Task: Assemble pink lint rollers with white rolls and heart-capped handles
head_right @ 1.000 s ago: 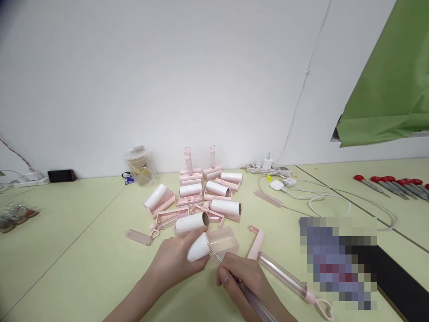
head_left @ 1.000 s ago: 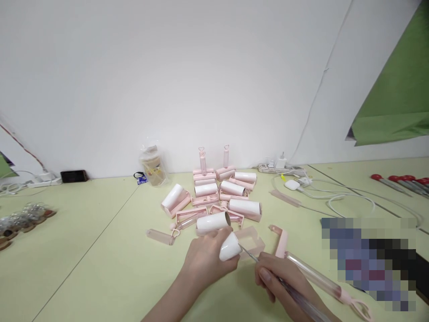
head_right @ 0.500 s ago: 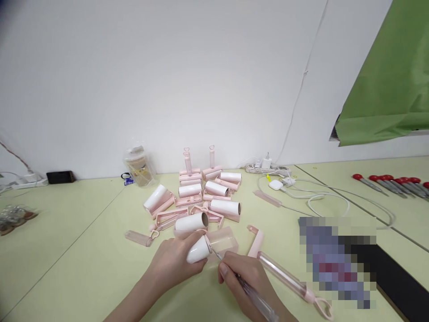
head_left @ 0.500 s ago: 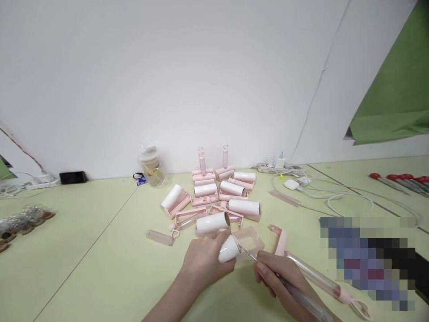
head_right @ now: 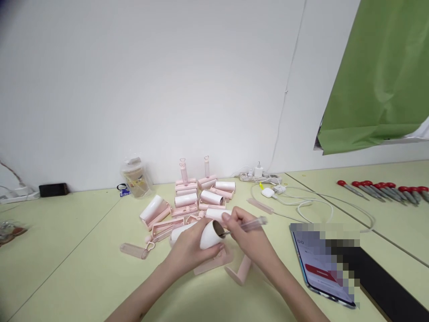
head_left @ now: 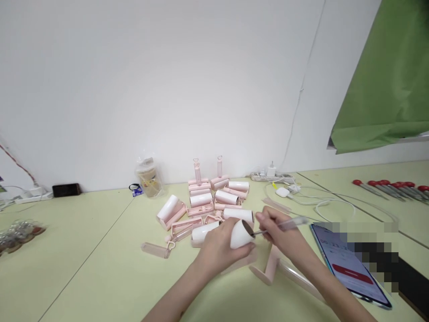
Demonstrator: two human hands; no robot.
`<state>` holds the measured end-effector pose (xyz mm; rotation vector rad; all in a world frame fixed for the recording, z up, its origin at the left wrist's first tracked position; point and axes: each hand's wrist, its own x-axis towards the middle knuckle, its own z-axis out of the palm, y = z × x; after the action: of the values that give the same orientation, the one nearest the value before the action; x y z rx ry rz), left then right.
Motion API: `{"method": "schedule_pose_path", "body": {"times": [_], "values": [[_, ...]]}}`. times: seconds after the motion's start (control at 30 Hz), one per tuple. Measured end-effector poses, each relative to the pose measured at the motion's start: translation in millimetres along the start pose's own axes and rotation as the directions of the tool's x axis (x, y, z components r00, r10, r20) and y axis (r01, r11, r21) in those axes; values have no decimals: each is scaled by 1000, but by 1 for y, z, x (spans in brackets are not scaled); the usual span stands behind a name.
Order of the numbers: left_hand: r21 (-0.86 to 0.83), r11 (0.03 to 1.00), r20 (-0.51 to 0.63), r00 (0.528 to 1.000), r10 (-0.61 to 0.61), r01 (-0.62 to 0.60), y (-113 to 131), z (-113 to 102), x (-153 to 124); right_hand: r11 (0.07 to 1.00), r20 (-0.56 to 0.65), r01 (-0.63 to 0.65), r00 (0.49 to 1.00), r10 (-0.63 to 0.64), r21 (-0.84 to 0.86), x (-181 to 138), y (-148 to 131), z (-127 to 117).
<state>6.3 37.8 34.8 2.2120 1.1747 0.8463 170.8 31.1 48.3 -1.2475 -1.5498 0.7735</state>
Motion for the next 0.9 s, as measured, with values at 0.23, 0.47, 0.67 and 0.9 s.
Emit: {"method": "schedule_pose_path", "body": {"times": [0.23, 0.47, 0.67, 0.9], "values": [[-494, 867, -164, 986, -19, -65, 5, 19, 17, 995, 90, 100, 991, -97, -28, 6, 18, 6], [-499, 858, -328, 943, -60, -119, 4, 14, 20, 999, 297, 42, 954, -38, -7, -9, 32, 34], [-360, 893, -593, 805, 4, -270, 15, -15, 7, 993, 131, 20, 991, -34, 113, 2, 32, 36], [377, 920, 191, 981, 39, -110, 1, 11, 4, 977, -452, 141, 890, -55, 158, 0, 34, -33]]}}
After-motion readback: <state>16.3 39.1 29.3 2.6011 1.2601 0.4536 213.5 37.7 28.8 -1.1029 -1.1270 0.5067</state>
